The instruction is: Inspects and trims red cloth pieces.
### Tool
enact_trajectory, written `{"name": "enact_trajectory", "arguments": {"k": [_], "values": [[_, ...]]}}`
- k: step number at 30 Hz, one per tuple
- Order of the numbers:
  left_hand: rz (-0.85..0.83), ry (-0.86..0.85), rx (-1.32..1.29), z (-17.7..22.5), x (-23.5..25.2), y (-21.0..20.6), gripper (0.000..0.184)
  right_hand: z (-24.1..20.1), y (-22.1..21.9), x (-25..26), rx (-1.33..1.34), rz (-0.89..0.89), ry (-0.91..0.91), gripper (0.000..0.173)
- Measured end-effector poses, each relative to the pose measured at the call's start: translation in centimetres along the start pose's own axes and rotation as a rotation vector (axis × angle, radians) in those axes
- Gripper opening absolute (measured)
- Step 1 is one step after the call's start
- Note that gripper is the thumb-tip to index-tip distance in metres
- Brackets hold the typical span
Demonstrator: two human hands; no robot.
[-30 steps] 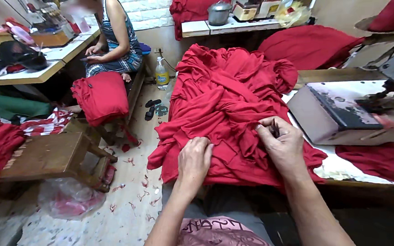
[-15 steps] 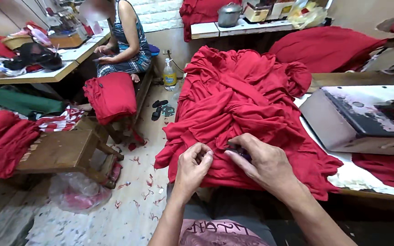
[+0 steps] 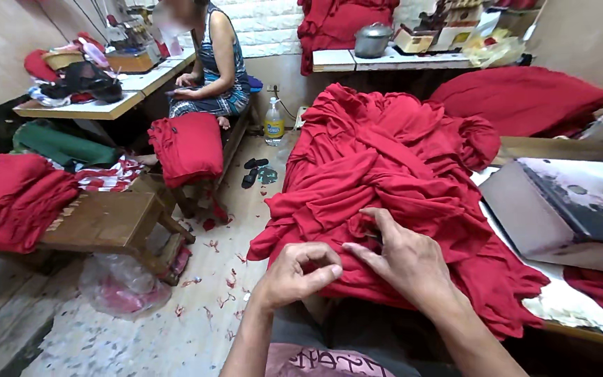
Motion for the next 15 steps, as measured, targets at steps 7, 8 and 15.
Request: {"name": "enact_trajectory", "arguments": {"k": [7, 8, 15], "values": [[0.134, 0.102, 0.820, -3.8, 1.2, 2.0, 0.020, 4.7, 1.7, -0.1, 0.295, 0.195, -0.227, 0.024], [0.175, 0.085, 0.804, -4.2, 1.3, 2.5, 0.016, 5.9, 1.9, -0.2, 0.389, 0.241, -0.285, 0.021], [0.496, 0.317, -0.126, -6.9, 2.8, 6.3, 0.011, 8.9, 1.1, -0.5, 0.738, 0.337, -0.350, 0.009]]}}
Point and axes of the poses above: each hand's wrist, its own x-axis towards the middle knuckle, its own y-axis out of the back of the hand, z = x × y, the point moved 8 cm from there along x, towards the middle knuckle, and after that the axes turned 1 degree about -z, right-handed, at the moved point
